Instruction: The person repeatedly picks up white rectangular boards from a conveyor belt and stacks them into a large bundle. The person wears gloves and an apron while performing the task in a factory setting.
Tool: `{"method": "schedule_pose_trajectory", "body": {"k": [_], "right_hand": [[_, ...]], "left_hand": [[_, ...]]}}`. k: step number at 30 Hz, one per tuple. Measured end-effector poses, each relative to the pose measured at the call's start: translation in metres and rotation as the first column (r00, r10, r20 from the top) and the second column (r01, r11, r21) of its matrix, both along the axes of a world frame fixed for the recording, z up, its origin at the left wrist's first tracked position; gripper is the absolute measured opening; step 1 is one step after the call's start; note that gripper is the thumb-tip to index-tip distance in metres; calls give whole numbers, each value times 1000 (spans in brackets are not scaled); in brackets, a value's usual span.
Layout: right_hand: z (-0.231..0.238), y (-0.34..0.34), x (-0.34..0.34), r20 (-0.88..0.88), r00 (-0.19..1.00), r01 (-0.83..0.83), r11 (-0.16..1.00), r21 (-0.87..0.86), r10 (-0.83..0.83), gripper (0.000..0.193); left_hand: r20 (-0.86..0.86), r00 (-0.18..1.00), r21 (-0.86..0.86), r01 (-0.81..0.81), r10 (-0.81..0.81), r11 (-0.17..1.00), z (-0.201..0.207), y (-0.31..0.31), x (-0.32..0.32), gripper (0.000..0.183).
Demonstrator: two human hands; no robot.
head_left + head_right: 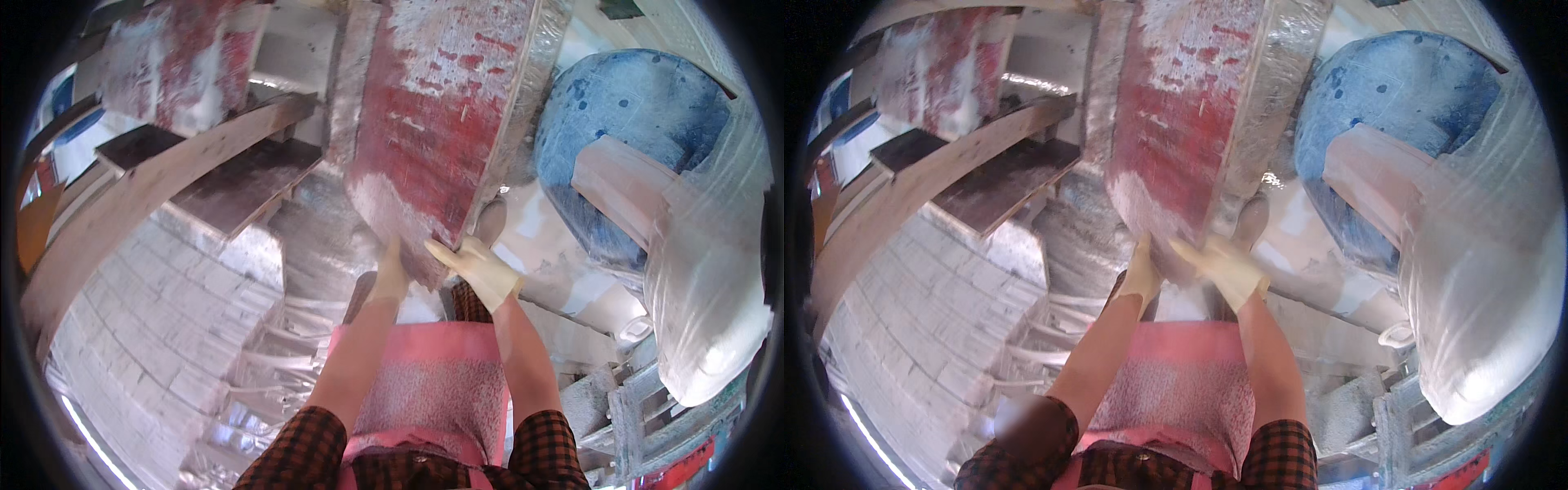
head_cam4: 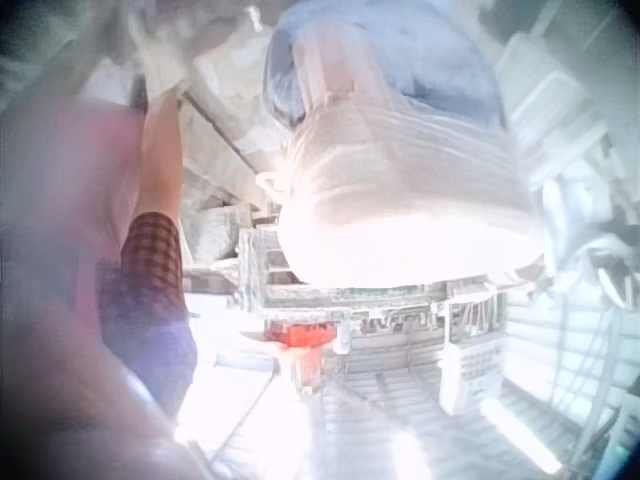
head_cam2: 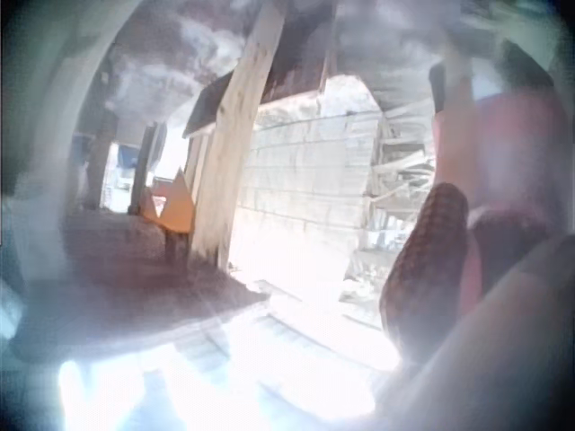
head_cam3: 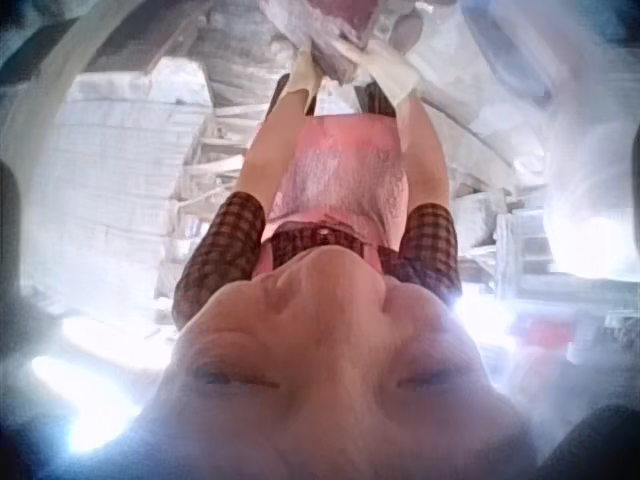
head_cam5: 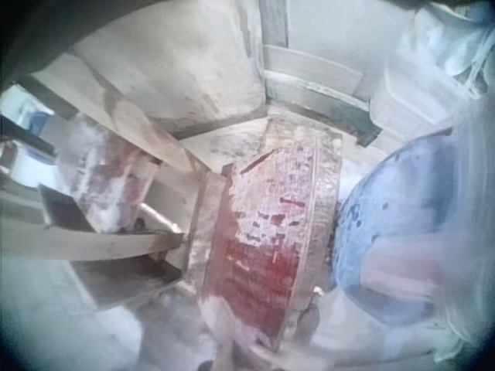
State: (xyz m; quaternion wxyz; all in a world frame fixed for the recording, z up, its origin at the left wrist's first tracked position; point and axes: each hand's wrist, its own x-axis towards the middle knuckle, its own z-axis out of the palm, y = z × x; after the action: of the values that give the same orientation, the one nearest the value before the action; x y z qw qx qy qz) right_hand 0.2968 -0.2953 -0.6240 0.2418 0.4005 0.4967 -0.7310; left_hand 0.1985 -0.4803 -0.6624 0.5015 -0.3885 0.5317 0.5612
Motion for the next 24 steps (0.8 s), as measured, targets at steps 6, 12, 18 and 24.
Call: {"method": "schedule_pose_trajectory", "body": {"k": [6, 12, 18, 24], "right_hand": [[64, -46, -81, 107, 983, -184, 866, 464, 151, 56], [101, -97, -147, 298, 915, -377, 837, 396, 271, 80], [114, -122, -189, 156, 933, -359, 848, 390, 323, 82], [117, -125, -196, 172, 934, -355, 776, 522, 312, 73]], "left_hand": [[181, 982, -262, 96, -49, 960, 64, 5, -42, 55], [121, 983, -60, 145, -137, 988, 57, -77, -82, 61], [17, 958, -336, 276, -287, 901, 76, -139, -116, 60], [-12, 906, -391, 385, -422, 836, 76, -128, -142, 59]]}}
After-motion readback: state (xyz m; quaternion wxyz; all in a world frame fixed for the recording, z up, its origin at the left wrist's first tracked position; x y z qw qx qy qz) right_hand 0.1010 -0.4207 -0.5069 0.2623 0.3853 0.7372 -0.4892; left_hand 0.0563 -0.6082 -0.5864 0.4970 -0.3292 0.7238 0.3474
